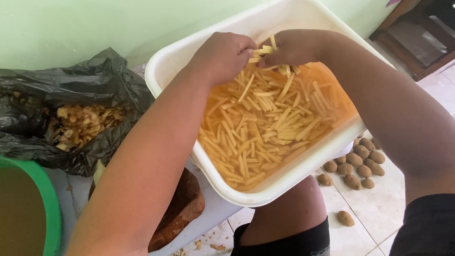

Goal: Slicing peeled potatoes into thin strips for french fries using a knife and a wooden cutting board, then placing them in a container of water.

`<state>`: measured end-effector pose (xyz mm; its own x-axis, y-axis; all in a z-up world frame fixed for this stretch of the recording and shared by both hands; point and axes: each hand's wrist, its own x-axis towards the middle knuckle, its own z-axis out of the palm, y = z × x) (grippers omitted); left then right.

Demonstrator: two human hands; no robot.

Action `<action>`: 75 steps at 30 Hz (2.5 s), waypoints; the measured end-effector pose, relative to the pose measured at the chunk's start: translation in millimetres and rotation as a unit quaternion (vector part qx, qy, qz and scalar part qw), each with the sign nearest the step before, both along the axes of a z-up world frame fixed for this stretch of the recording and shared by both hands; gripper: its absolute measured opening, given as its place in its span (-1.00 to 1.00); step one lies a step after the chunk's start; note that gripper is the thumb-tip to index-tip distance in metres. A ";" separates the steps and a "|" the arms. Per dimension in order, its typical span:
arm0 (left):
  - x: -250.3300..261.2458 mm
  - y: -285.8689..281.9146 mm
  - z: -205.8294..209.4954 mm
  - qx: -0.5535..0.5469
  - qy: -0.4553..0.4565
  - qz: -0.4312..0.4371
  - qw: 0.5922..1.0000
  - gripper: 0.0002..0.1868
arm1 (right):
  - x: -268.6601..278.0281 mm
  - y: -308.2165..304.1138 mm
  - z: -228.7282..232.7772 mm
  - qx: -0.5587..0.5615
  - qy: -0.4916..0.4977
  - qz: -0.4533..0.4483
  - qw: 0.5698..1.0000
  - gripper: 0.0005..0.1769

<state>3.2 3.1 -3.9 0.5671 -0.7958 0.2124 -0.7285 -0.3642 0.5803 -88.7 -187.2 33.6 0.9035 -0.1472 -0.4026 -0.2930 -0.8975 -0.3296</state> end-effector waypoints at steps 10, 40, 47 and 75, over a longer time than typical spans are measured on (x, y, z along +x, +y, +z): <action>-27.4 8.3 33.2 0.431 0.016 -0.025 0.902 -0.40 | 8.8 -35.6 -21.0 -0.141 0.000 0.022 0.990 -0.37; -98.8 26.3 37.3 0.504 0.013 -0.121 0.855 -0.40 | -63.7 17.9 -28.7 -0.035 0.062 0.125 0.990 -0.50; -88.7 21.9 26.3 0.276 -0.183 -0.067 0.941 -0.86 | -84.4 13.9 1.1 -0.181 -0.099 0.093 0.974 -0.91; -113.8 79.8 44.1 0.166 -0.254 -0.057 0.951 -0.22 | -159.1 41.0 21.8 -0.246 -0.241 0.089 0.935 -0.16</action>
